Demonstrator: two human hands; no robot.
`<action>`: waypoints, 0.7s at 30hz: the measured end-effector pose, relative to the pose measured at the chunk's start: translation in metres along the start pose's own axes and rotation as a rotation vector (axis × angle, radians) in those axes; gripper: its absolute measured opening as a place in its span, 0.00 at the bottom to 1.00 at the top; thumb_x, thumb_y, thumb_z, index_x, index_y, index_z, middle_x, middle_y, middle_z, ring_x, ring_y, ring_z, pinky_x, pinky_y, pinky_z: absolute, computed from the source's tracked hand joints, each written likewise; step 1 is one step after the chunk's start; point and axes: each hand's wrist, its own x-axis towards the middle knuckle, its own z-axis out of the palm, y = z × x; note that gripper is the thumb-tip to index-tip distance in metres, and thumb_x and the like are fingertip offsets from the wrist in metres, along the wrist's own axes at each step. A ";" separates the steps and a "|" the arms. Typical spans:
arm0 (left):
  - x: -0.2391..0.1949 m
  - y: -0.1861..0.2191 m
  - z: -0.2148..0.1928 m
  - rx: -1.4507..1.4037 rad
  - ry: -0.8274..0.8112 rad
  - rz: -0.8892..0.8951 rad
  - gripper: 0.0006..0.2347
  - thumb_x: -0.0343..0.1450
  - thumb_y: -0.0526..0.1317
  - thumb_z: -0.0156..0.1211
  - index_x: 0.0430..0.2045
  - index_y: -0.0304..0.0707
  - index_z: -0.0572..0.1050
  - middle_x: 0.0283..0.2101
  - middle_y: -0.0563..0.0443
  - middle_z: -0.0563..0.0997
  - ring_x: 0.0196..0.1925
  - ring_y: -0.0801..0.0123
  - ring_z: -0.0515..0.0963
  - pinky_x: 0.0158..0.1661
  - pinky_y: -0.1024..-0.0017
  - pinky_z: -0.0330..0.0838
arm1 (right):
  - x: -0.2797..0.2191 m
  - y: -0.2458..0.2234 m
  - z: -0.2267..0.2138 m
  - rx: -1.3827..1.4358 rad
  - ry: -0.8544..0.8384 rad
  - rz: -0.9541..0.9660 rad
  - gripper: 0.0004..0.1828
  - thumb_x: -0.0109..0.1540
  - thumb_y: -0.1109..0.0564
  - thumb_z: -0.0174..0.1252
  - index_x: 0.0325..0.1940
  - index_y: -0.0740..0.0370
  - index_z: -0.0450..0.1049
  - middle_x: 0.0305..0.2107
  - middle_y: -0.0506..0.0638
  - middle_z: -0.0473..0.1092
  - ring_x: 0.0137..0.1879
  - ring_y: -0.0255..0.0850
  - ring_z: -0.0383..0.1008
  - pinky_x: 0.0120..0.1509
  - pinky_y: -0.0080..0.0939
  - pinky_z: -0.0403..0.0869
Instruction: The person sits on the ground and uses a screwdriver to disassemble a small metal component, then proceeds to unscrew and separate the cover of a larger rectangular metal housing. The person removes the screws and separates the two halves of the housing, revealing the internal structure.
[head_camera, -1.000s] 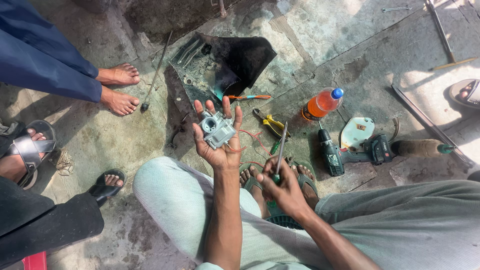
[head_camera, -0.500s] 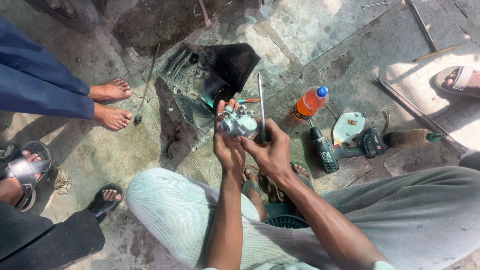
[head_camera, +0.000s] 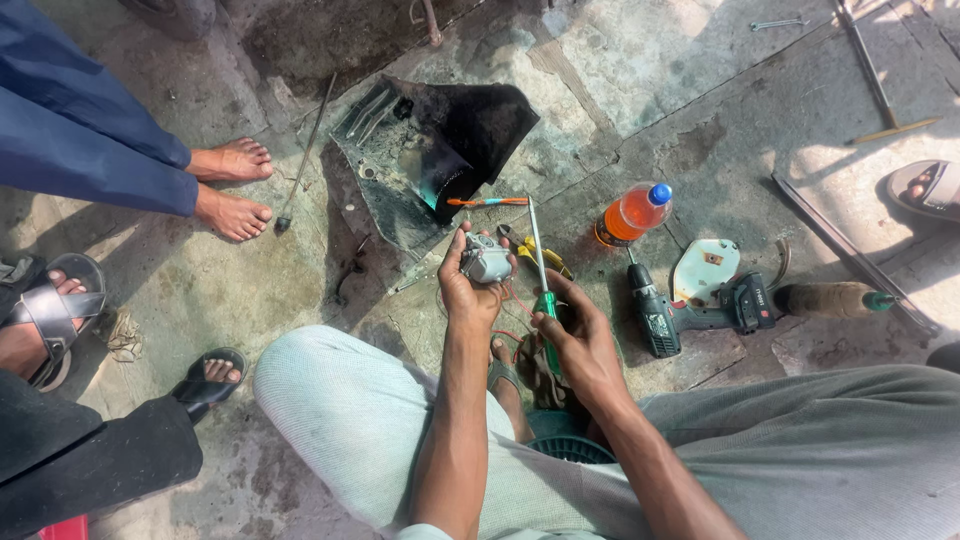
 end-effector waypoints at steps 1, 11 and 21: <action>0.001 0.002 0.000 -0.017 -0.019 0.015 0.12 0.71 0.47 0.62 0.45 0.46 0.76 0.42 0.49 0.78 0.44 0.51 0.81 0.36 0.53 0.79 | -0.009 0.004 -0.004 0.002 -0.091 0.071 0.30 0.63 0.59 0.59 0.70 0.60 0.67 0.34 0.45 0.73 0.38 0.34 0.74 0.42 0.38 0.75; 0.003 0.009 0.011 -0.124 -0.100 0.069 0.12 0.71 0.47 0.65 0.45 0.48 0.76 0.41 0.52 0.78 0.47 0.51 0.81 0.37 0.53 0.79 | -0.034 0.036 -0.004 -0.524 -0.107 -0.096 0.18 0.65 0.51 0.57 0.58 0.56 0.76 0.28 0.58 0.78 0.29 0.41 0.80 0.36 0.44 0.75; 0.001 0.010 0.013 -0.177 -0.065 0.075 0.11 0.71 0.46 0.66 0.43 0.48 0.77 0.40 0.51 0.79 0.45 0.51 0.81 0.37 0.52 0.78 | -0.036 0.030 -0.005 -0.548 -0.111 -0.084 0.20 0.63 0.50 0.59 0.60 0.52 0.76 0.27 0.56 0.78 0.24 0.41 0.79 0.29 0.43 0.74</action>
